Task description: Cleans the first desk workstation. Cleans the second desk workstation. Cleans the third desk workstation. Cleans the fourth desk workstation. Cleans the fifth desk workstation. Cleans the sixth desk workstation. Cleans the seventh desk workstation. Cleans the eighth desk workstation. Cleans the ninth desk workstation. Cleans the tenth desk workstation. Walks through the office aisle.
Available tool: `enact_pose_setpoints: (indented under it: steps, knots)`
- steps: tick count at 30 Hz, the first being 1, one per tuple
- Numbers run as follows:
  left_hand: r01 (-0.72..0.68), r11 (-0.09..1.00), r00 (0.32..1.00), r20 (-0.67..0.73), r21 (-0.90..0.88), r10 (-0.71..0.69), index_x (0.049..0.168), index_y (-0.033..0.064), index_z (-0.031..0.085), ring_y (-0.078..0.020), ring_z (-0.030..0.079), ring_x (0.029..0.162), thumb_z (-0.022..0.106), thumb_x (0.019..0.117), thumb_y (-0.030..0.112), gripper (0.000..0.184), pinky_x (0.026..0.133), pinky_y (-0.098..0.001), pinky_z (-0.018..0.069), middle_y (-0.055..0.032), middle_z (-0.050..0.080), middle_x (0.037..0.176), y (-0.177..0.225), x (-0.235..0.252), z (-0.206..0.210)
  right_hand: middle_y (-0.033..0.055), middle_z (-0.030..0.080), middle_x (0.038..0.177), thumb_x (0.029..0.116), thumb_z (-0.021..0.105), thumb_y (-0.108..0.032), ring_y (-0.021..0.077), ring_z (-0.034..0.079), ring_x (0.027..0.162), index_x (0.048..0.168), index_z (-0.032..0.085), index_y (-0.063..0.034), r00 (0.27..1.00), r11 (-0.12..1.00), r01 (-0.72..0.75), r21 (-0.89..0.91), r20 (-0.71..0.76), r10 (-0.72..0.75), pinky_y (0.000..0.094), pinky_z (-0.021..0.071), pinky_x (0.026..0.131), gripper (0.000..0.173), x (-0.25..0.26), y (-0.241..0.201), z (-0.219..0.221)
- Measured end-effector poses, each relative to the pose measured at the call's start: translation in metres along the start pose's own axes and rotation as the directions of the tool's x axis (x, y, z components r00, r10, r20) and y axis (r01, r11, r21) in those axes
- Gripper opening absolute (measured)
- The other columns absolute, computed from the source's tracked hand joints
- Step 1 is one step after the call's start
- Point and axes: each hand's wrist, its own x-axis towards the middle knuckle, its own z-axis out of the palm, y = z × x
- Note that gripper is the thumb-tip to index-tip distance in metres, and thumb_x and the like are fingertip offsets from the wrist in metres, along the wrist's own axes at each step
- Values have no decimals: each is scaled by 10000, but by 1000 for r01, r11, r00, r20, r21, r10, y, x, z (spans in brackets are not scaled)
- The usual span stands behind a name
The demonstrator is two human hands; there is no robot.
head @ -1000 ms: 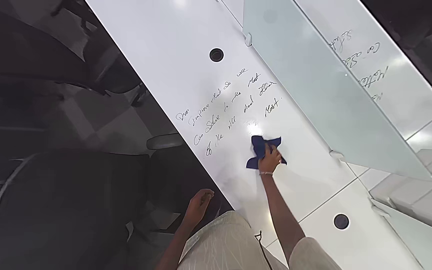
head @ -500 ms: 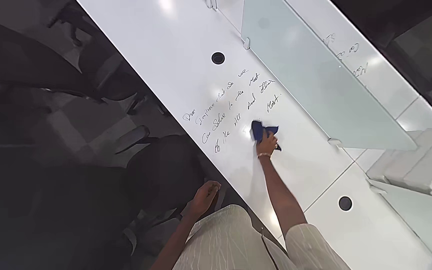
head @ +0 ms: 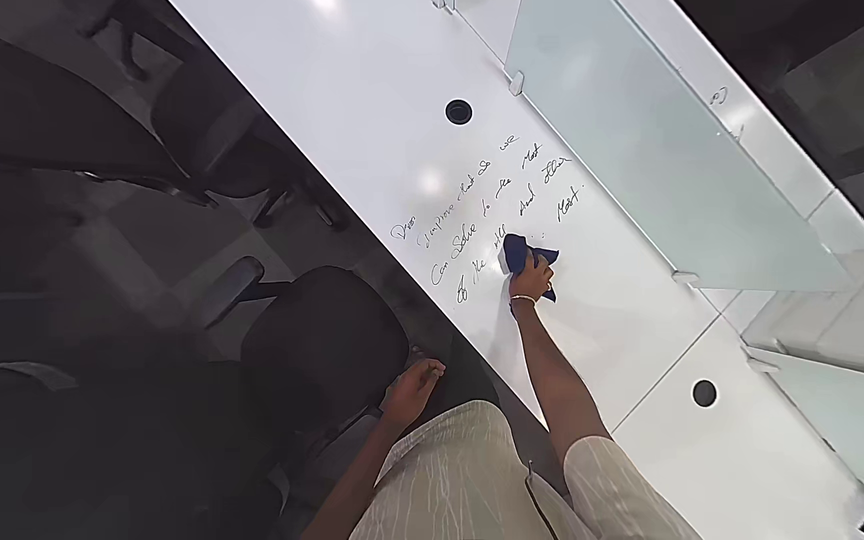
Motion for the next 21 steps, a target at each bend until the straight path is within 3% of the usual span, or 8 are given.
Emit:
enact_pose_setpoints:
  steps: [3, 6, 9, 12, 14, 17, 19, 21]
  knots:
    - [23, 1000, 1000, 15, -12, -23, 1199, 47, 668, -117, 691, 1017, 525, 1053, 179, 244, 939, -308, 568, -69, 710, 1144, 5, 17, 1, 206, 492, 1527, 912, 622, -157, 483, 470, 1362, 1462, 580, -230, 957, 965, 261, 9, 125, -260, 676, 411, 1052, 556, -44, 0, 13]
    - [72, 997, 997, -23, 0, -72, 1194, 47, 671, -119, 694, 1004, 526, 1051, 188, 248, 933, -323, 570, -71, 714, 1134, 17, 26, -11, 162, 575, 1457, 881, 627, -60, 466, 502, 1343, 1409, 628, -296, 816, 846, 530, 56, 239, -526, 698, 412, 1035, 578, -110, 19, 31]
    - [117, 993, 991, -57, -12, -118, 1198, 27, 661, -136, 695, 951, 516, 1047, 173, 255, 855, -326, 588, -97, 701, 1119, 35, 50, -25, 120, 646, 1375, 853, 633, -13, 441, 578, 1255, 1338, 680, -340, 715, 736, 672, 85, 184, -675, 675, 449, 979, 586, -81, 8, 35]
    - [134, 991, 986, -97, -25, -136, 1202, 27, 660, -131, 689, 986, 509, 1053, 183, 264, 892, -319, 575, -95, 703, 1125, 54, 75, -33, 176, 560, 1469, 920, 598, -64, 467, 503, 1334, 1412, 629, -288, 821, 850, 520, 91, 224, -526, 698, 387, 1057, 542, 7, -55, 18]
    - [122, 993, 985, -123, -5, -121, 1198, 33, 665, -130, 686, 1014, 507, 1051, 168, 254, 922, -318, 565, -88, 707, 1125, 69, 92, -38, 165, 530, 1490, 907, 646, -101, 468, 493, 1325, 1414, 620, -289, 919, 924, 371, 88, 107, -380, 690, 421, 1000, 541, 64, -98, 18]
    - [93, 996, 986, -138, 7, -91, 1188, 24, 669, -135, 689, 1010, 504, 1046, 157, 255, 929, -320, 566, -90, 712, 1110, 83, 109, -39, 174, 493, 1526, 915, 643, -142, 483, 459, 1358, 1445, 593, -279, 933, 940, 326, 103, 128, -337, 706, 391, 1027, 550, 63, -121, 23]
    - [87, 996, 988, -127, 14, -85, 1192, 12, 665, -139, 688, 1005, 500, 1043, 152, 263, 929, -328, 567, -98, 711, 1110, 88, 120, -36, 187, 531, 1501, 931, 605, -109, 492, 482, 1351, 1433, 612, -267, 827, 862, 489, 135, 242, -508, 720, 371, 1067, 526, 15, -107, 23]
    - [127, 991, 988, -93, 38, -123, 1202, 19, 661, -138, 689, 999, 499, 1053, 170, 267, 926, -331, 564, -96, 711, 1112, 95, 126, -36, 141, 611, 1433, 922, 589, -29, 463, 548, 1302, 1363, 668, -296, 657, 709, 673, 209, 272, -703, 701, 414, 1032, 522, -30, -82, 34]
